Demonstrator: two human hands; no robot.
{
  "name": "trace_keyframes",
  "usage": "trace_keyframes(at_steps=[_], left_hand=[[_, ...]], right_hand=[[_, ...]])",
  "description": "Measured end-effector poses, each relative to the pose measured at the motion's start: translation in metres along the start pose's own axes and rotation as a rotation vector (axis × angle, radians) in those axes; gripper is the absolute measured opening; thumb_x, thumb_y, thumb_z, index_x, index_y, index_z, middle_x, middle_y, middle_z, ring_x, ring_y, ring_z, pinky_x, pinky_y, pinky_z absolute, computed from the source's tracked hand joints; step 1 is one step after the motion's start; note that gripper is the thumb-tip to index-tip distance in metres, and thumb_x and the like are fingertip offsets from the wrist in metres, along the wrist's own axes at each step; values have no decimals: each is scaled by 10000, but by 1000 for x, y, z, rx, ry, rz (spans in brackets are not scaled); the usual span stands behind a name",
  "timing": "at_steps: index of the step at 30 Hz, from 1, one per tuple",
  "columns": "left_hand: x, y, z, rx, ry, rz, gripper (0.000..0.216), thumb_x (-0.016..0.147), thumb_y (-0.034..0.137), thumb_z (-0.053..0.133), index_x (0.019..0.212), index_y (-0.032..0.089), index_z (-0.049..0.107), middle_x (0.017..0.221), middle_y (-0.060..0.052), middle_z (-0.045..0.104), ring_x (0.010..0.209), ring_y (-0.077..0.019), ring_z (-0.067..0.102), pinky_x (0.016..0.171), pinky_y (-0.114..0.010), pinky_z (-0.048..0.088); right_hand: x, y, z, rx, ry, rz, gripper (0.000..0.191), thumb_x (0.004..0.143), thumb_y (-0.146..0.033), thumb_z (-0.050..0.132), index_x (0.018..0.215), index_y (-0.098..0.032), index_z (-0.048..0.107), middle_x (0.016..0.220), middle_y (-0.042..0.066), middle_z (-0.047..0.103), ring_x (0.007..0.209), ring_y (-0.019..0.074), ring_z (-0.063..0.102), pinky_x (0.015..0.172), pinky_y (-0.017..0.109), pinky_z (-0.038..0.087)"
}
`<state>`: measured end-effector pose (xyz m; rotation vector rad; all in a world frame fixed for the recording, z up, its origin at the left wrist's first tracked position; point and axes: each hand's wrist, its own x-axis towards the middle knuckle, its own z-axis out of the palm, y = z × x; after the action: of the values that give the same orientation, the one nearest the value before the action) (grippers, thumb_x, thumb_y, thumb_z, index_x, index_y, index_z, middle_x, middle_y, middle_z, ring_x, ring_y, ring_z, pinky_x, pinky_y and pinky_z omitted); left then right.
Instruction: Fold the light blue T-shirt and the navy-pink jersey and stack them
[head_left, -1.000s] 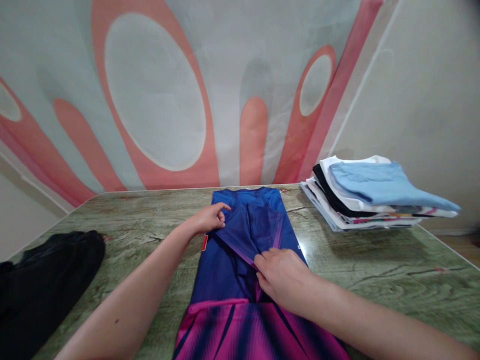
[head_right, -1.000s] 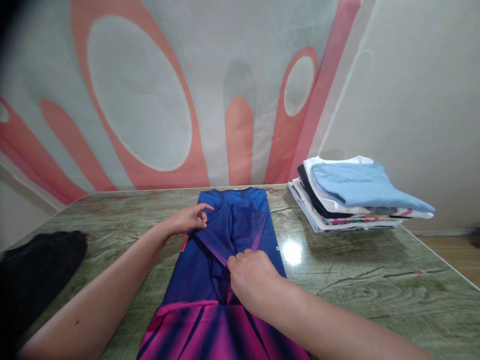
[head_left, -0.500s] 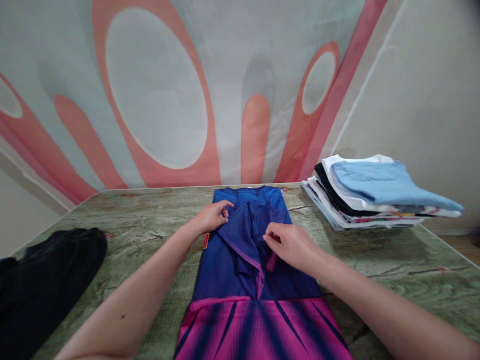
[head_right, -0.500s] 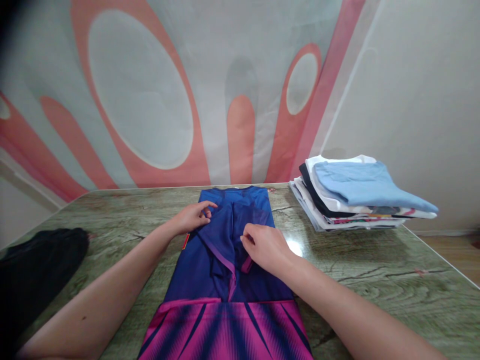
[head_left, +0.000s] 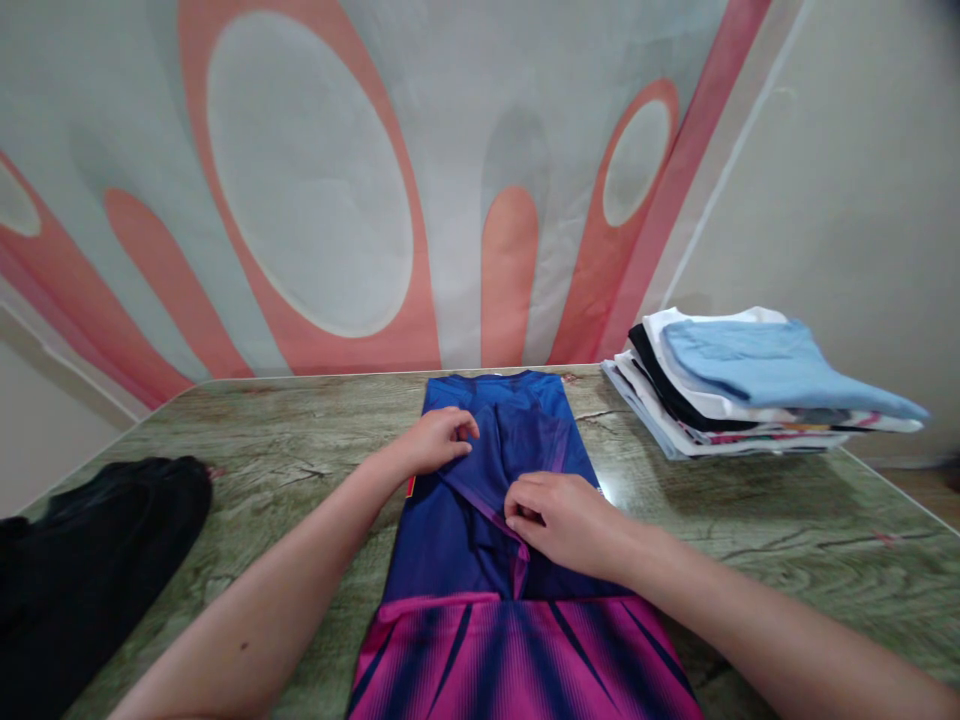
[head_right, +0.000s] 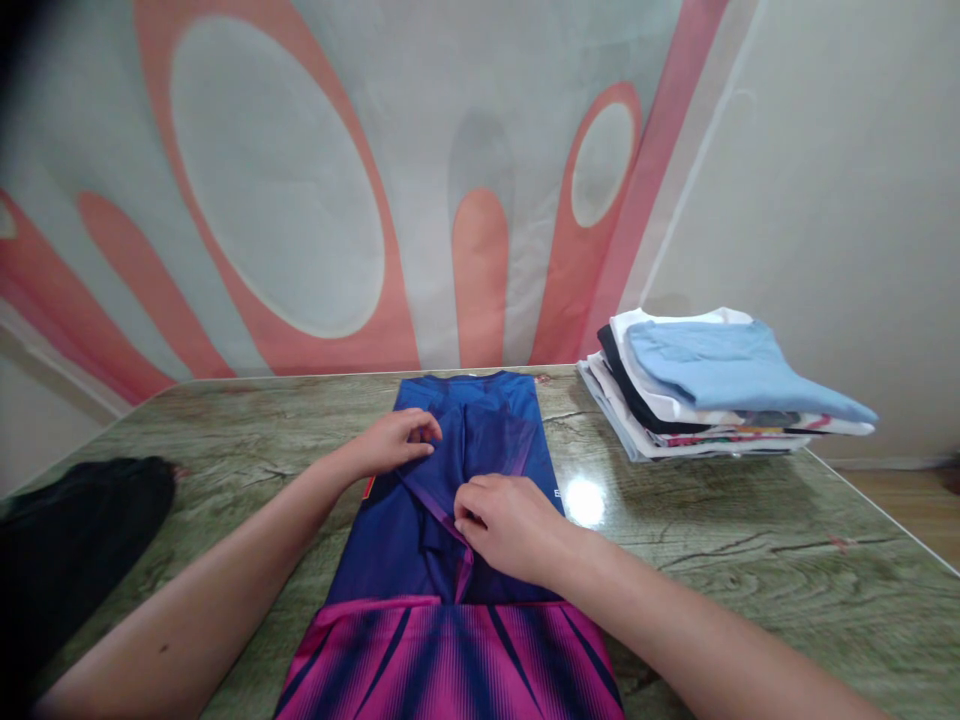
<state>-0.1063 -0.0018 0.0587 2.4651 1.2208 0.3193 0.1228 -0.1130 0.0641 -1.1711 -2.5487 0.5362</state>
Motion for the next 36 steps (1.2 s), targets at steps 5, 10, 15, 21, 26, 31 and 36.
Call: trace_keyframes(at_steps=[5,10,15,21,26,31,36], left_hand=[[-1,-13,-1,109,58,-60,203,750,230,638,951,197,640,883,-25,617,819,-177,581,731,-254,424],[-3,-27,-8,201,-24,-224,242,808,424,576,775,189,622,763,-36,619,738,-192,573,637,-259,376],[-3,-25,-6,95,-72,-223,258,695,442,657,688,194,587,710,-10,596,677,-171,542,580,-241,333],[0,-22,-4,-153,1,-231,264,725,450,608,728,193,547,638,28,550,630,-149,506,572,-231,339],[2,-24,1,-303,39,-214,253,724,409,623,814,181,558,605,53,502,576,-123,465,551,-223,344],[3,-16,2,-417,99,-225,299,748,349,612,986,170,583,704,35,549,633,-124,499,594,-226,389],[4,-6,2,-639,154,-197,366,747,322,636,1080,177,588,764,25,559,685,-122,519,644,-229,409]], right_hand=[[-3,-5,-2,-65,-17,61,158,893,-310,543,787,-204,594,788,-20,642,730,120,578,620,231,301],[-10,-18,-12,-198,-96,134,330,885,-484,510,740,-202,603,744,11,670,679,168,617,577,267,283],[-13,-28,-12,-251,-172,140,288,887,-435,506,780,-201,635,805,39,708,729,203,659,590,274,330],[-12,-34,-8,-294,-179,213,290,881,-432,500,812,-187,639,811,71,719,757,255,686,594,295,370],[-12,-37,-4,-322,-119,263,209,875,-295,453,805,-190,620,807,67,721,724,243,687,557,291,321],[-12,-40,-4,-319,23,338,120,852,-234,442,828,-207,557,773,41,713,657,217,673,528,297,240],[-9,-37,-14,-324,26,399,94,823,-185,471,906,-215,502,727,27,703,635,209,666,526,297,203]])
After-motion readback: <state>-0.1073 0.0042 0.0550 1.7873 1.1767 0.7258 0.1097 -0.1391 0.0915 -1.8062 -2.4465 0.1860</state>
